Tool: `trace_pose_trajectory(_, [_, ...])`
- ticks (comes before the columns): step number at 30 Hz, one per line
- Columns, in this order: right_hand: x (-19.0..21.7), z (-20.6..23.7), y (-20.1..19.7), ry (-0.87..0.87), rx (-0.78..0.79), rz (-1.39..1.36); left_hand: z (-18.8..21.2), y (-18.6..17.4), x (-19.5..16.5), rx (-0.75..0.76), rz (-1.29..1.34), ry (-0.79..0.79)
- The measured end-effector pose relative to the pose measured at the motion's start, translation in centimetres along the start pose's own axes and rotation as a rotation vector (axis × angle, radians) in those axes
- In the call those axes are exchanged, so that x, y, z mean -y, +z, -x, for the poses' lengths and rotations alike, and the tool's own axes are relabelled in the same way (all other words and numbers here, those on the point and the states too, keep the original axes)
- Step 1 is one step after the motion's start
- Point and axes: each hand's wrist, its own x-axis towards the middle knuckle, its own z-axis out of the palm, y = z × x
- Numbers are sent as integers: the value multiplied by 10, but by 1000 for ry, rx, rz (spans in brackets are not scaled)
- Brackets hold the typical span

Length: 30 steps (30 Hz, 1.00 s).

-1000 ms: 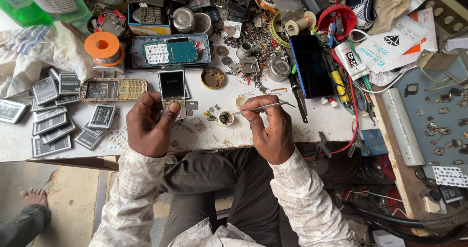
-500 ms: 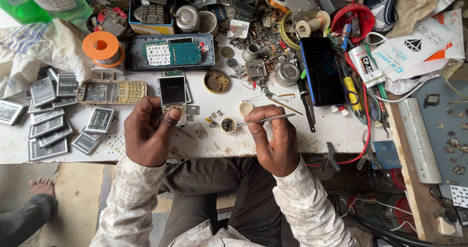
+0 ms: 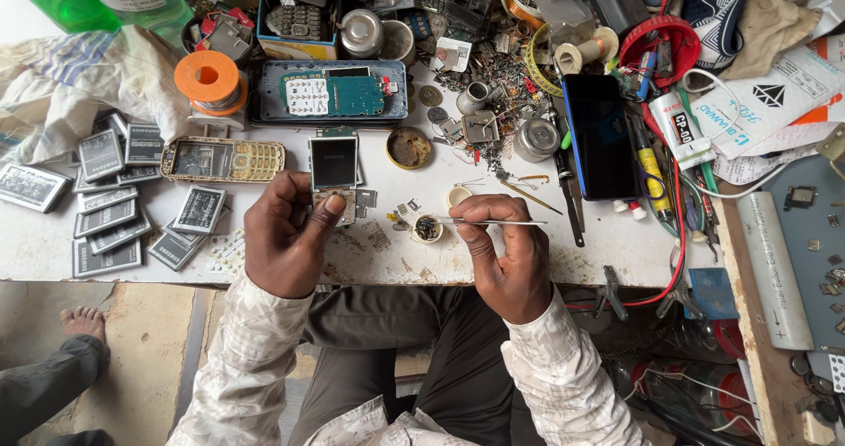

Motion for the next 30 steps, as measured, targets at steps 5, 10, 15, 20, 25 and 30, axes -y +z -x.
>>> trace_pose_trajectory(5, [2, 3, 0, -25, -12, -15, -1, 1, 1, 5, 54, -11])
trace_pose_trajectory(10, [1, 2, 3, -50, 16, 56, -1, -1, 2, 22, 69, 13])
trace_pose_trajectory(15, [-1, 5, 5, -18, -19, 19, -2, -1, 4, 8, 48, 13])
trace_pose_trajectory(20, [-1, 4, 9, 34, -161, -215, -2, -2, 4, 10, 59, 8])
trace_pose_trajectory(25, [2, 0, 10, 7, -58, 58, -1, -3, 2, 11, 51, 11])
trace_pose_trajectory(30, [5, 3, 9, -40, -60, 19, -1, -4, 1, 17, 50, 8])
